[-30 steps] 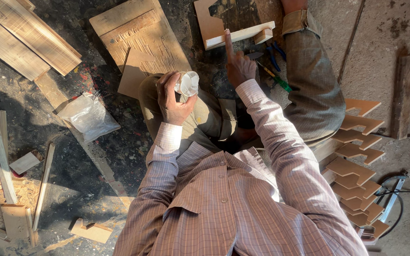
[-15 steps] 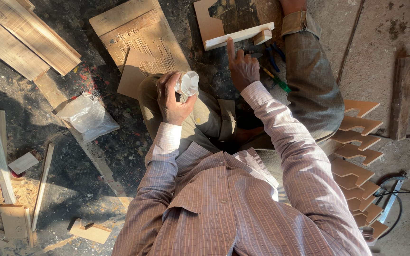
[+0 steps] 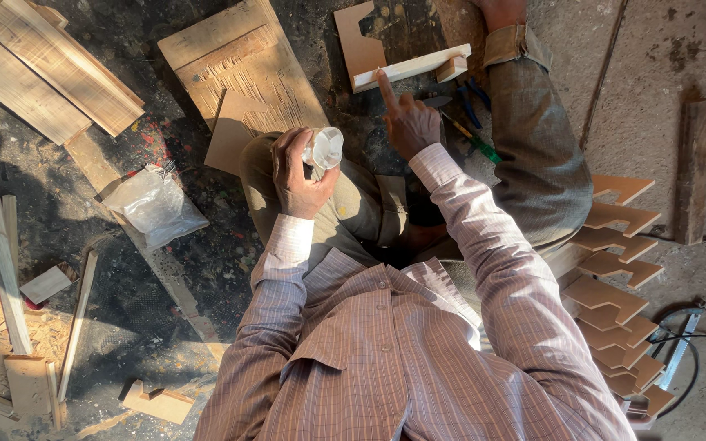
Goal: The person sits on the workshop floor assembling small cut wooden pieces. They fit parts together, apply glue from a small white cup, and tap joints with a hammer, working on pieces one at a time and setting completed assemblies aside.
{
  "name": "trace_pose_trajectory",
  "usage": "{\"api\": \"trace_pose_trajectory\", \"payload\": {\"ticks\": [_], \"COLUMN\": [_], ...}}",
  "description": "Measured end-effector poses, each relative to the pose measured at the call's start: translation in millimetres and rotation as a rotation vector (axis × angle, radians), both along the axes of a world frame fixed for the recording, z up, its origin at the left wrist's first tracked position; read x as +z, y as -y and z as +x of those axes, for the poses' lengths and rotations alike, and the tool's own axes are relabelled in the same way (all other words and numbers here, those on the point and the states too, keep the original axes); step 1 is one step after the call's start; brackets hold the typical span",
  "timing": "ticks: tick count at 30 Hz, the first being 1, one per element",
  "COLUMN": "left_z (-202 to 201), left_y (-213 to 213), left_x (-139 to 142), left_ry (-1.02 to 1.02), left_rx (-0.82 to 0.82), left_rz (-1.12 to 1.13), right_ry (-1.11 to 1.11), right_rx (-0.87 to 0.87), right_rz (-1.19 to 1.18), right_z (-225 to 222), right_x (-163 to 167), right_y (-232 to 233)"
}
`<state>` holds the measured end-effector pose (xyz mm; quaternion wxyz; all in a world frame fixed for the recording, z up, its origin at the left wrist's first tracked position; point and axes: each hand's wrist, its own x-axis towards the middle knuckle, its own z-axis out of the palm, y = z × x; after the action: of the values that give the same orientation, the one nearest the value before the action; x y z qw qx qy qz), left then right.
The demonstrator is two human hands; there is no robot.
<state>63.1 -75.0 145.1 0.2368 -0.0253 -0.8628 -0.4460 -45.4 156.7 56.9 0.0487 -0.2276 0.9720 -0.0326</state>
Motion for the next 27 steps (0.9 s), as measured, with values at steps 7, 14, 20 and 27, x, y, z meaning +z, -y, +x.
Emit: {"api": "trace_pose_trajectory", "payload": {"ticks": [7, 14, 20, 27], "left_z": [0, 1, 0, -22], "left_y": [1, 1, -1, -7], "left_x": [1, -4, -4, -7], "left_ry": [0.018, 0.015, 0.032, 0.044], "left_rx": [0.000, 0.000, 0.007, 0.094], "left_rz": [0.017, 0.011, 0.017, -0.116], "right_ry": [0.033, 0.013, 0.024, 0.191], "right_rx": [-0.076, -0.053, -0.107, -0.196], "right_rz": [0.094, -0.128, -0.230, -0.466], "right_z": [-5, -16, -4, 42], "right_x": [-7, 7, 31, 58], "right_y": [-2, -11, -14, -47]}}
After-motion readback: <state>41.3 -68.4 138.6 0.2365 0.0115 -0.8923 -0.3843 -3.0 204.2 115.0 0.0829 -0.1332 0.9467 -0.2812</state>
